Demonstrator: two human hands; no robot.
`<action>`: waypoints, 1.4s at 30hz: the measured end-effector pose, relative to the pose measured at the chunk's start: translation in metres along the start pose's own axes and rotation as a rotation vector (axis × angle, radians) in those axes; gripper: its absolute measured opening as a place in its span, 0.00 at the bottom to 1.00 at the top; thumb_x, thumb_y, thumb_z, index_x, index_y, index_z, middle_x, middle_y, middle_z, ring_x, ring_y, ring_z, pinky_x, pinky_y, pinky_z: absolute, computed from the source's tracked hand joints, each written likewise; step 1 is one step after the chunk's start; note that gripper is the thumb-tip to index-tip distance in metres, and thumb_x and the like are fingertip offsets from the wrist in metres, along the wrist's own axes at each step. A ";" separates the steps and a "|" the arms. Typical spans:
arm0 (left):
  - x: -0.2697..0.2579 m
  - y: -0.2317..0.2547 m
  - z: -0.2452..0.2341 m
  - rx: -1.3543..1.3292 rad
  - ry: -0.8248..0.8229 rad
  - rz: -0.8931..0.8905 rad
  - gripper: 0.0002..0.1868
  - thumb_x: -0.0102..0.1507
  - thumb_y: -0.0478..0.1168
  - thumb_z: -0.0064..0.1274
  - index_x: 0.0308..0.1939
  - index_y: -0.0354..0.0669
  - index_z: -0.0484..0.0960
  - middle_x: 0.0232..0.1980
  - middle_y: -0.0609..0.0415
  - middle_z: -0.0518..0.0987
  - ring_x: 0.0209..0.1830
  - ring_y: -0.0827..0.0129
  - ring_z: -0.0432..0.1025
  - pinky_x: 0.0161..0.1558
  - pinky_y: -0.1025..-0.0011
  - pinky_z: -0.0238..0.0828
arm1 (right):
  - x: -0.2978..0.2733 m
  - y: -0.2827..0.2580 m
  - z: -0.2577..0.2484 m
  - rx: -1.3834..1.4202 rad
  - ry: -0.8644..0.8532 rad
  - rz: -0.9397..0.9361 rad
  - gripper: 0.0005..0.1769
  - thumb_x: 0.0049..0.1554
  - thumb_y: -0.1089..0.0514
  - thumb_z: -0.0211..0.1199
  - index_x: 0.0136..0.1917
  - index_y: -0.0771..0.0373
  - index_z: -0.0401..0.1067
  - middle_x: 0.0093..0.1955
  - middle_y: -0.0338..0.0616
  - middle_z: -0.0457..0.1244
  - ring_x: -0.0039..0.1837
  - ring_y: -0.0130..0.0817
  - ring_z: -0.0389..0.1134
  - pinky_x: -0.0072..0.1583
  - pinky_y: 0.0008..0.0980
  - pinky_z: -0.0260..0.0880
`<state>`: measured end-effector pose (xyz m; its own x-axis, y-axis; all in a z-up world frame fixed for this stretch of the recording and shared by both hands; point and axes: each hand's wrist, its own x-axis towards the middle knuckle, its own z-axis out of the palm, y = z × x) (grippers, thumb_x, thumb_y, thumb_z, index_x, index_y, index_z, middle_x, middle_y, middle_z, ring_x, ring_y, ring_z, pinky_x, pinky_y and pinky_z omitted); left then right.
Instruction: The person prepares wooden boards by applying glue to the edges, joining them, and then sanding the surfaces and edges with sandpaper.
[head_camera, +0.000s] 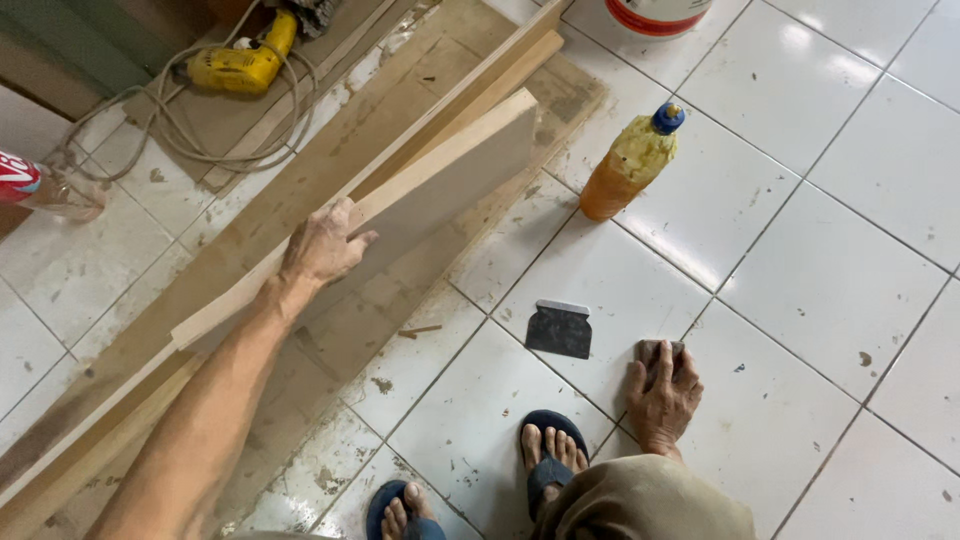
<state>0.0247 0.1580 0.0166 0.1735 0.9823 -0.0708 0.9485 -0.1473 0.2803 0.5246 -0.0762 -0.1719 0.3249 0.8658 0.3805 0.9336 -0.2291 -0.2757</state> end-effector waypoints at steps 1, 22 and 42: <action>0.002 0.001 -0.001 -0.009 0.016 -0.034 0.22 0.63 0.50 0.64 0.40 0.41 0.68 0.39 0.40 0.79 0.38 0.37 0.75 0.35 0.45 0.68 | -0.002 0.000 0.001 0.005 -0.027 0.019 0.32 0.61 0.44 0.58 0.75 0.56 0.68 0.77 0.58 0.55 0.70 0.58 0.59 0.68 0.56 0.59; -0.197 -0.106 0.003 -0.008 0.410 -0.151 0.30 0.61 0.57 0.66 0.50 0.34 0.79 0.45 0.41 0.81 0.44 0.45 0.76 0.46 0.52 0.72 | -0.001 -0.014 -0.004 0.067 0.045 0.016 0.30 0.59 0.49 0.59 0.73 0.60 0.71 0.74 0.64 0.56 0.68 0.67 0.59 0.69 0.63 0.56; -0.201 -0.099 0.027 -0.857 0.329 -0.476 0.29 0.56 0.45 0.73 0.57 0.39 0.81 0.55 0.37 0.81 0.57 0.43 0.76 0.47 0.52 0.80 | 0.131 -0.440 -0.051 0.668 -0.214 -1.034 0.18 0.59 0.45 0.64 0.62 0.45 0.79 0.66 0.60 0.62 0.64 0.66 0.67 0.62 0.57 0.70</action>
<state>-0.0966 -0.0278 -0.0230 -0.3735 0.9193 -0.1238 0.3703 0.2701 0.8888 0.1645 0.1156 0.0445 -0.6039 0.5748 0.5522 0.4569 0.8173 -0.3512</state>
